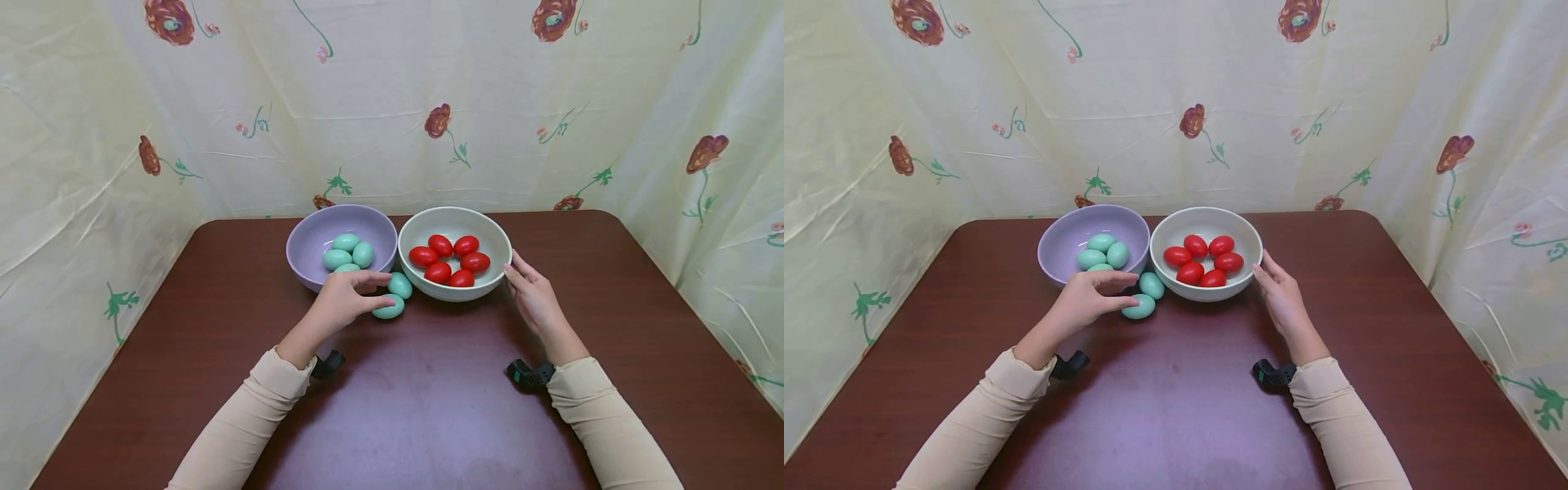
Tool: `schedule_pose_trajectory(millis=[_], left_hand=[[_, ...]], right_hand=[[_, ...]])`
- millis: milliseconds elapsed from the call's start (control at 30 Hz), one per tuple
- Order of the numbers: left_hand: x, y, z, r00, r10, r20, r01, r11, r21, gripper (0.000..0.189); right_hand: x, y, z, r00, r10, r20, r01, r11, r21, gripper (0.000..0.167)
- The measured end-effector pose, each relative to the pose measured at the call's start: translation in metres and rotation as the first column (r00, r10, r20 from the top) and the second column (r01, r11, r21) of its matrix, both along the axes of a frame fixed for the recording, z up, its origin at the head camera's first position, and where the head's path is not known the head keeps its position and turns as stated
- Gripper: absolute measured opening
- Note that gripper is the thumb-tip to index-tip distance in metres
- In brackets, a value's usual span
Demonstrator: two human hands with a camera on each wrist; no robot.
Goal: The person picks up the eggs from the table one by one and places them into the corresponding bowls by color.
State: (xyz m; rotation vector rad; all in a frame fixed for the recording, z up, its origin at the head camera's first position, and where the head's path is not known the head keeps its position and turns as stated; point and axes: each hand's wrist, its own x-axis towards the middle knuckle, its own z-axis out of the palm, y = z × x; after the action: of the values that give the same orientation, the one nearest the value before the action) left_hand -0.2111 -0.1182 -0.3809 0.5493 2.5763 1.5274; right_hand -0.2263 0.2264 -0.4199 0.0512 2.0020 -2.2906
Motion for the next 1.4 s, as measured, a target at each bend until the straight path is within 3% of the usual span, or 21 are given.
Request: schedule_pose_trajectory(millis=[300,533,1167,1400], left_hand=[[0.004,0.005,-0.007,0.999,-0.013,-0.048,0.012,1.0,-0.023,0.045],[0.003,0.008,-0.014,0.992,-0.041,-0.12,0.022,0.988,-0.15,0.048],[0.003,0.013,-0.024,0.99,-0.031,-0.139,0.01,0.988,-0.152,0.048],[0.004,0.012,-0.023,0.99,-0.031,-0.139,0.001,0.978,-0.209,0.049]], right_hand=[[0.0,0.0,-0.001,1.0,-0.002,0.002,0.002,1.0,-0.006,0.065],[0.001,0.0,-0.001,1.0,-0.017,0.006,0.017,1.0,-0.002,0.065],[0.001,0.0,-0.002,1.0,-0.011,-0.008,0.011,1.0,-0.017,0.065],[0.0,0.0,-0.002,1.0,-0.009,-0.011,0.009,1.0,-0.025,0.065]])
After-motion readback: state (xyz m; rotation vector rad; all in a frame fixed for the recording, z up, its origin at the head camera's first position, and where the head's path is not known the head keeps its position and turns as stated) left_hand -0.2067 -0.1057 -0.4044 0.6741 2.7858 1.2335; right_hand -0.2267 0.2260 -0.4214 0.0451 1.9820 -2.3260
